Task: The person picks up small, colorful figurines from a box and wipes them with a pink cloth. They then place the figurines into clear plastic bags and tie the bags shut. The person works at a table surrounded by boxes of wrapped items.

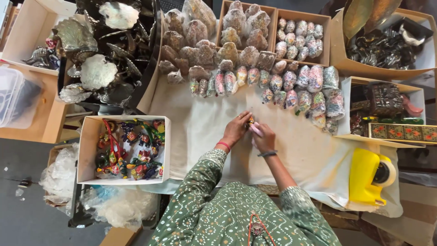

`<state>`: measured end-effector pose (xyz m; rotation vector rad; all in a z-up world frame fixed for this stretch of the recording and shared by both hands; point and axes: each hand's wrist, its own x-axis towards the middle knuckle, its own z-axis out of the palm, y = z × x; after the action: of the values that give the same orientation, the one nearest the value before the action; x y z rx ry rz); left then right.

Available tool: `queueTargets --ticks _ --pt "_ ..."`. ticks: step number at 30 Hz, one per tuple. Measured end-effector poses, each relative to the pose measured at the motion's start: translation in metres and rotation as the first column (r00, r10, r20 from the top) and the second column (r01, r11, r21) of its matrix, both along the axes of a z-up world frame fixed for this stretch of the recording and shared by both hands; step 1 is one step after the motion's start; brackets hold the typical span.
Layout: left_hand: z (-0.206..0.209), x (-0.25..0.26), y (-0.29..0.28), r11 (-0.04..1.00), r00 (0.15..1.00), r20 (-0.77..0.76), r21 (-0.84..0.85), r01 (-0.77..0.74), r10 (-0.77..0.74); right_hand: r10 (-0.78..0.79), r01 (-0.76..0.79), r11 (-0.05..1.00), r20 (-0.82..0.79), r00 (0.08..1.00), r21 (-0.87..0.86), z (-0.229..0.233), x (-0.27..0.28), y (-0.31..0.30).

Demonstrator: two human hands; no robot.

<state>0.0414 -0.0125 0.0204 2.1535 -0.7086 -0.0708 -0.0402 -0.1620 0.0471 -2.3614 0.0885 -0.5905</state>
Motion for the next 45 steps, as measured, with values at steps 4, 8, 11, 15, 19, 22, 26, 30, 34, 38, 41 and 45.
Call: queueTargets --ticks 4,8,11,15,19,22,26,30,34,38,41,45 --pt "0.013 -0.001 0.003 0.999 0.999 -0.045 0.034 -0.014 0.015 -0.122 0.180 0.963 -0.274 0.954 0.201 -0.014 -0.034 -0.019" --pt "0.014 -0.002 0.002 1.000 0.999 -0.050 -0.022 -0.018 0.017 -0.231 0.344 0.848 -0.304 0.924 0.403 -0.013 -0.023 -0.022" --pt "0.015 -0.002 0.003 0.999 0.999 -0.027 -0.029 -0.027 0.026 -0.087 0.112 0.921 -0.083 0.993 0.373 -0.027 -0.001 -0.002" --pt "0.010 0.002 0.003 0.999 0.997 -0.069 -0.014 -0.040 0.039 0.008 -0.007 0.994 -0.009 1.000 0.106 -0.050 0.013 0.019" --pt "0.011 -0.001 0.004 0.998 0.996 -0.086 -0.052 -0.034 0.030 -0.113 0.114 0.988 -0.019 0.993 0.106 -0.056 0.005 0.030" --pt "0.013 0.000 0.004 0.997 0.999 -0.020 -0.068 -0.033 0.032 -0.231 0.239 0.968 -0.096 0.968 0.073 -0.074 -0.004 0.025" --pt "0.013 -0.001 0.004 0.997 0.997 -0.053 -0.055 -0.051 0.048 -0.242 0.254 0.967 -0.258 0.935 0.014 -0.052 -0.014 0.004" --pt "0.019 -0.005 0.003 0.997 0.998 -0.012 -0.048 -0.063 0.063 -0.273 0.310 0.944 -0.256 0.927 0.114 -0.001 -0.017 -0.006" --pt "0.014 -0.007 -0.001 0.996 0.996 -0.030 0.005 -0.087 0.087 -0.201 0.210 0.976 -0.130 0.971 0.059 -0.013 0.018 -0.001" --pt "-0.007 -0.004 -0.002 0.992 0.986 -0.107 0.030 -0.125 0.128 0.004 -0.012 0.991 -0.065 0.998 -0.130 -0.024 0.039 0.017" --pt "-0.008 -0.007 -0.003 0.990 0.987 -0.077 0.022 -0.140 0.141 -0.050 0.018 0.975 -0.143 0.988 -0.221 -0.033 0.046 0.017" --pt "-0.007 -0.008 -0.004 0.986 0.981 -0.119 0.089 -0.140 0.150 -0.219 0.174 0.966 -0.246 0.944 -0.191 -0.029 0.063 0.011"
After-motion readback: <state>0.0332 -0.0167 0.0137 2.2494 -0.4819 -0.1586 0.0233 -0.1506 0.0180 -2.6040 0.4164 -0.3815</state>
